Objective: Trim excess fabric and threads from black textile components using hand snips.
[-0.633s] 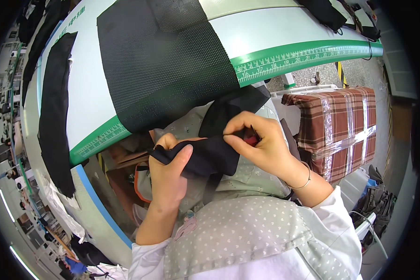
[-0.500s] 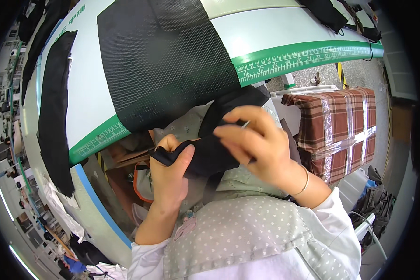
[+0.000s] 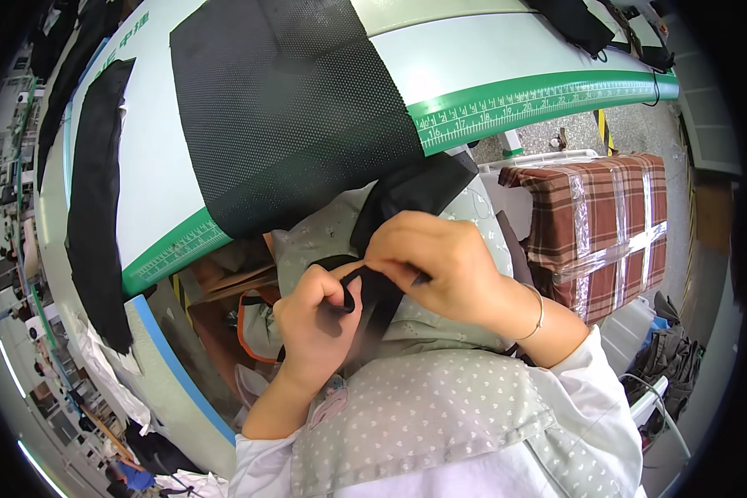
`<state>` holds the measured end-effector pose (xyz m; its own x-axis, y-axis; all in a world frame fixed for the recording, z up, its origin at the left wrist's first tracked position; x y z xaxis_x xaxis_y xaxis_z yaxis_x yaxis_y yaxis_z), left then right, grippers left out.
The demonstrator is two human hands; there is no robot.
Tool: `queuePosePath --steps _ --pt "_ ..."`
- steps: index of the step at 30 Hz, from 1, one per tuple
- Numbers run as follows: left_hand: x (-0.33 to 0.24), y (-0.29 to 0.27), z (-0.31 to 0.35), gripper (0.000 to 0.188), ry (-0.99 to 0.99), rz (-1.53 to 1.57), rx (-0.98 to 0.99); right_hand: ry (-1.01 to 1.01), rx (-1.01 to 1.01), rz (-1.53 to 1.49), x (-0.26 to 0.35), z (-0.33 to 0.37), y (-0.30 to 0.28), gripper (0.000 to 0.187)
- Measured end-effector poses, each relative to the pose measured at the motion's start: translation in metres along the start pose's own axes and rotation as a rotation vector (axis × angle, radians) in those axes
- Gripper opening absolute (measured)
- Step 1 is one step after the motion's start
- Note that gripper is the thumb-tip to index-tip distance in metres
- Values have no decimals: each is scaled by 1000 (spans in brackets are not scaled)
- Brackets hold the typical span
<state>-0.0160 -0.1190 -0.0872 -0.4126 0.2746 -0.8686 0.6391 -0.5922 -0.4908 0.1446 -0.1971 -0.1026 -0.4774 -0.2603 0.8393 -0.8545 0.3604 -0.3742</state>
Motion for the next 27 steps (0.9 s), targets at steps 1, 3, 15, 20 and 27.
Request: queuePosePath --steps 1,3,15,20,27 --pt "2 -2 -1 34 -1 -1 -1 -1 0 -2 0 0 -1 13" --pt "8 -5 -4 33 8 92 -18 194 -45 -114 -1 0 -3 9" --pt "22 5 -7 14 -310 475 166 -67 13 -291 3 7 11 22" --pt "4 -14 -8 13 -97 2 125 -185 461 276 -30 28 -10 12" --pt "-23 -54 -2 6 109 127 -98 209 265 598 -59 105 -90 18"
Point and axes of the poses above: each hand's wrist, its own z-axis away from the middle knuckle, its own y-axis out of the palm, x = y × z, the point moved 1 cm from there along -z, towards the middle knuckle, and after that the axes turned 7 degrees about -y, right-handed, at the moved point
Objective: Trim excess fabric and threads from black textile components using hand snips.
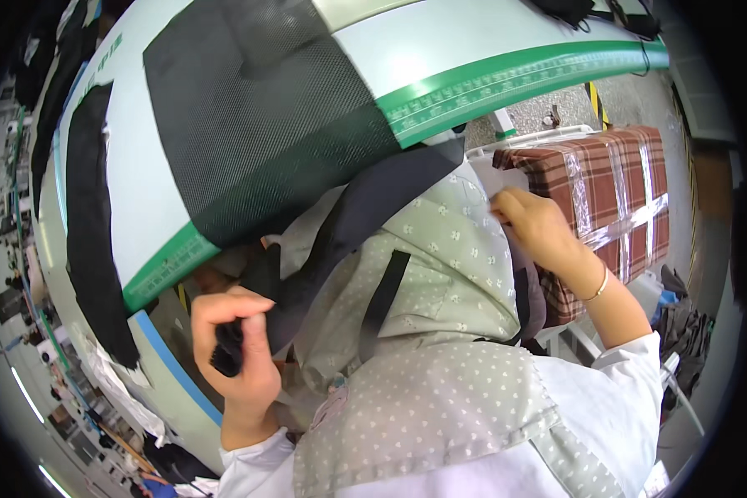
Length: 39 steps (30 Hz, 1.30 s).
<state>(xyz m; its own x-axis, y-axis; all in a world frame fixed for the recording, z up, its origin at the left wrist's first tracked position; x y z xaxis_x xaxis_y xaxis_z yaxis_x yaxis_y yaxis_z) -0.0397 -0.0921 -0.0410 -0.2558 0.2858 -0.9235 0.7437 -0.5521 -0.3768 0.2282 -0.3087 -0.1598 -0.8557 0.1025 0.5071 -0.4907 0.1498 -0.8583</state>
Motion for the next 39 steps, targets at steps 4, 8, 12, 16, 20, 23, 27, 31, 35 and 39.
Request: queuePosePath --steps 4,8,12,16,20,23,27,31,35,39 --pt "-9 12 -10 10 42 -68 167 -277 -194 -505 65 -84 -15 32" --pt "-6 10 -5 10 5 26 147 -380 4 -903 91 -113 -6 39" --pt "20 3 -7 49 -120 147 96 -232 -34 -916 94 -109 -2 12" --pt "26 14 -17 43 -428 205 271 -158 -76 -914 92 -103 -5 11" --pt "26 19 -22 16 -232 60 232 -280 -234 -670 94 -102 -10 13" --pt "22 21 -15 12 -40 33 -19 -372 -324 -532 98 -93 -5 19" --pt "29 26 -8 18 272 -68 -78 -304 -420 -548 103 -82 2 20" --pt "39 24 -5 26 475 -33 19 -345 -512 -519 102 -81 8 22" --pt "41 20 -6 31 585 -161 129 -520 -672 -341 92 -83 12 19" --pt "40 18 -4 32 650 -220 124 -623 -687 -233 88 -75 19 17"
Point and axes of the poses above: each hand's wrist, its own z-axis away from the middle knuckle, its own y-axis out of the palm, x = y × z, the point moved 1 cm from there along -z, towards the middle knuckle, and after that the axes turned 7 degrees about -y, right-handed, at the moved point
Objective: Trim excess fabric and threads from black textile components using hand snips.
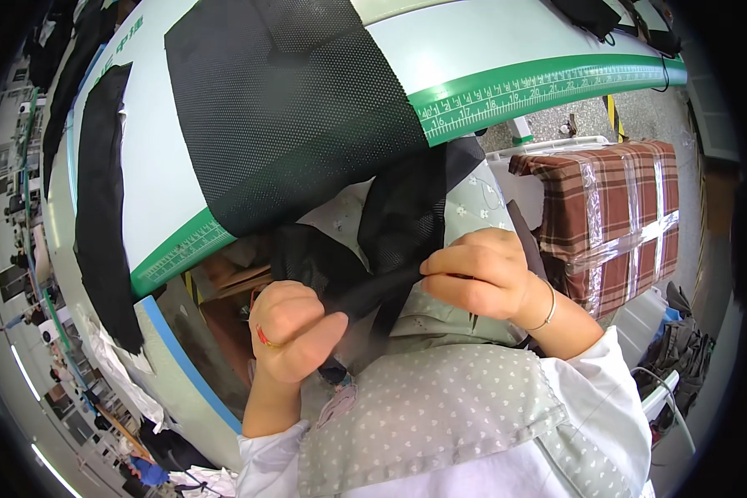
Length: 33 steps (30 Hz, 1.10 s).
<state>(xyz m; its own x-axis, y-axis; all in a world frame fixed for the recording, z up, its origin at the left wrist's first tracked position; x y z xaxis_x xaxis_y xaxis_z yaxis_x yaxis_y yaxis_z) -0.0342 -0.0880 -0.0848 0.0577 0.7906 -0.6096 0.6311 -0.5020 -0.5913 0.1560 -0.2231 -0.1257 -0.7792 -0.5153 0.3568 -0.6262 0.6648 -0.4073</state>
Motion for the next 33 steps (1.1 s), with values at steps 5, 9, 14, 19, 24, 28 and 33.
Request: queuePosePath --steps 5,9,14,19,24,28,33 --pt "-2 2 -1 32 10 -31 1 30 54 -6 4 -4 4 25" --pt "-5 1 -4 33 -17 -37 26 56 64 -50 13 -24 10 31" --pt "-5 3 0 32 -26 -15 1 79 58 -68 16 -30 20 25" --pt "-1 9 5 28 -62 74 -46 28 50 -122 13 -23 20 20" --pt "2 5 4 25 -68 100 -30 -9 -20 -83 12 -9 18 20" --pt "1 5 5 24 -34 55 -21 27 -23 -61 11 -22 19 21" --pt "0 7 2 25 -5 36 -18 14 33 -95 10 -29 24 19"
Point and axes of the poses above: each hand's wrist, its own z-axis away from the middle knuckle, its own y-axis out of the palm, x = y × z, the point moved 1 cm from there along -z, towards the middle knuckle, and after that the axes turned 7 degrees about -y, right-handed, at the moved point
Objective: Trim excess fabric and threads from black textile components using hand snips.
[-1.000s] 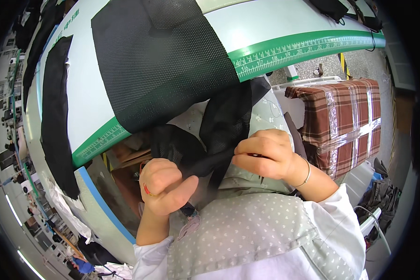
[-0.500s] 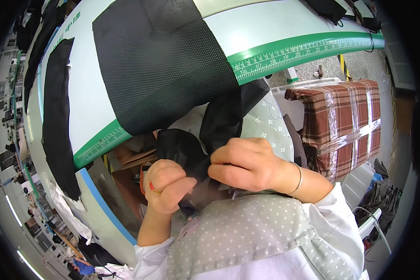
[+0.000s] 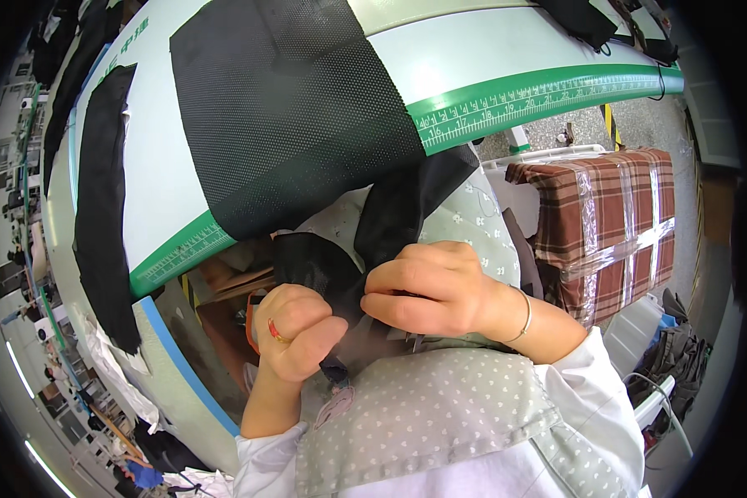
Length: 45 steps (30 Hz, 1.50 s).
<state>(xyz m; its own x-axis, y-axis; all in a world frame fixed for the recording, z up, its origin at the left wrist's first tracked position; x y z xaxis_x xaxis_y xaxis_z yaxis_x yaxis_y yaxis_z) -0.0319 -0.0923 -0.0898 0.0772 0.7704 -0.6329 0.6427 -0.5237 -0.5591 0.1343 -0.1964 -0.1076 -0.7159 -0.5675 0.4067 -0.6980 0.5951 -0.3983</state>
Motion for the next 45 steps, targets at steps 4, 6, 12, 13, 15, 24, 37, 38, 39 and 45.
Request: queuePosePath --steps 4,6,12,13,15,24,37,38,39,45 --pt "-2 2 -4 32 -75 -85 -24 -21 -6 -52 1 5 0 15" --pt "-1 1 -4 36 -51 -127 -10 -25 -10 -85 2 7 -2 14" --pt "-1 -7 -4 37 -30 -186 -33 -26 -87 -43 3 16 -7 29" --pt "0 -7 -2 38 -5 -195 -40 10 -92 -52 3 17 -8 34" --pt "-1 -7 -4 38 12 -194 -11 11 -80 -50 2 15 -7 28" --pt "-3 -6 -6 41 25 -199 37 44 23 -61 2 2 -3 25" --pt "1 -8 -2 37 35 -185 -20 -15 -40 -71 1 12 -4 22" --pt "-1 -9 -3 37 34 -187 -21 -7 -53 -72 0 14 -5 23" --pt "-3 -10 -5 36 52 -192 6 1 -66 -72 0 14 -6 24" --pt "-4 -11 -9 34 78 -221 44 196 -71 -177 0 -4 -4 19"
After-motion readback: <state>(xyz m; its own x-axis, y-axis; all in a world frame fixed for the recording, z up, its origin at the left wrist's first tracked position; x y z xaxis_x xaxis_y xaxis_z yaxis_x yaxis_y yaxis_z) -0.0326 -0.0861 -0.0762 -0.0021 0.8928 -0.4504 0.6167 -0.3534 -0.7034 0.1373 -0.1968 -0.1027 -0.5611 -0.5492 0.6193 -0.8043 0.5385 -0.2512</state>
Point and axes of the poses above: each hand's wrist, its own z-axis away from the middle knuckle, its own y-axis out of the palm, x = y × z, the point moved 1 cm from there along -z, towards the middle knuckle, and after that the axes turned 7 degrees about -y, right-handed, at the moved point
